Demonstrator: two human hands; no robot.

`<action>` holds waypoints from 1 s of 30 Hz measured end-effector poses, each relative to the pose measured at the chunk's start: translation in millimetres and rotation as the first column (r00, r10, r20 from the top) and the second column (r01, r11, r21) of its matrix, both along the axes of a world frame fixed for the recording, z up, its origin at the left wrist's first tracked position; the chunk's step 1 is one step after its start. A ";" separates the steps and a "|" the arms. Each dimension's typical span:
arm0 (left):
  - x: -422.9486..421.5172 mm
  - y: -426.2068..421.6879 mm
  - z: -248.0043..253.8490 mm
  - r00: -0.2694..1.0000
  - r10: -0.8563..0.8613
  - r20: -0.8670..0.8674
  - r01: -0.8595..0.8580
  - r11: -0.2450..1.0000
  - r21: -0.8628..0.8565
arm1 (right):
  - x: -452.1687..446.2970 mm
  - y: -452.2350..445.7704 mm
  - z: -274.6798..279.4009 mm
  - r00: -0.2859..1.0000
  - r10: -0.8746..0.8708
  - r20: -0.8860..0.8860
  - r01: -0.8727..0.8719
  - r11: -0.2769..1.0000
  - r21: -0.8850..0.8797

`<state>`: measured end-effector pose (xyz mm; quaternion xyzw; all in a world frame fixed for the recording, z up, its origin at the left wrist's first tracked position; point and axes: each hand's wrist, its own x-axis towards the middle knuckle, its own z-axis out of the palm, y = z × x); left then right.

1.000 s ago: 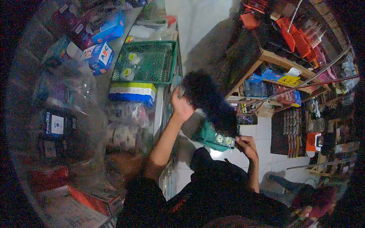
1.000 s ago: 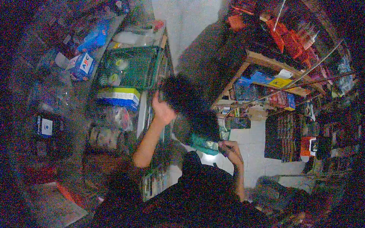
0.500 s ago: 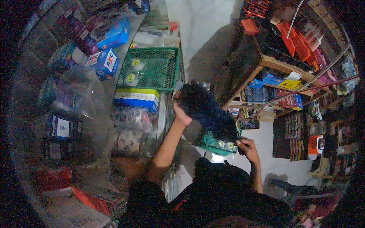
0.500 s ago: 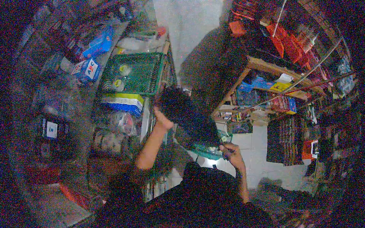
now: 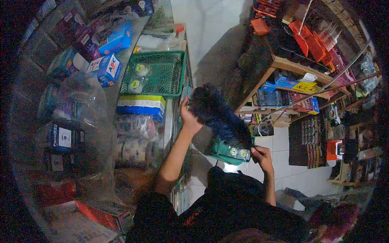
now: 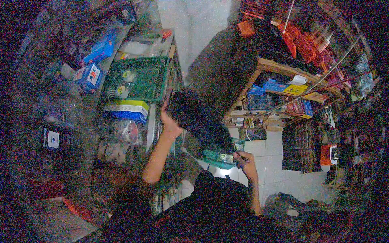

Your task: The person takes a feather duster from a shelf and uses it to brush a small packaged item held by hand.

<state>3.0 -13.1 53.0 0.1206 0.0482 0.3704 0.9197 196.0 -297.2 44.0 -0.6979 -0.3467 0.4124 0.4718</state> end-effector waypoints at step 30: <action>1.7 9.6 -36.7 0.991 -0.078 0.110 0.088 0.992 -0.088 | 9.0 3.1 -13.0 0.998 0.051 0.039 -0.050 0.999 -0.014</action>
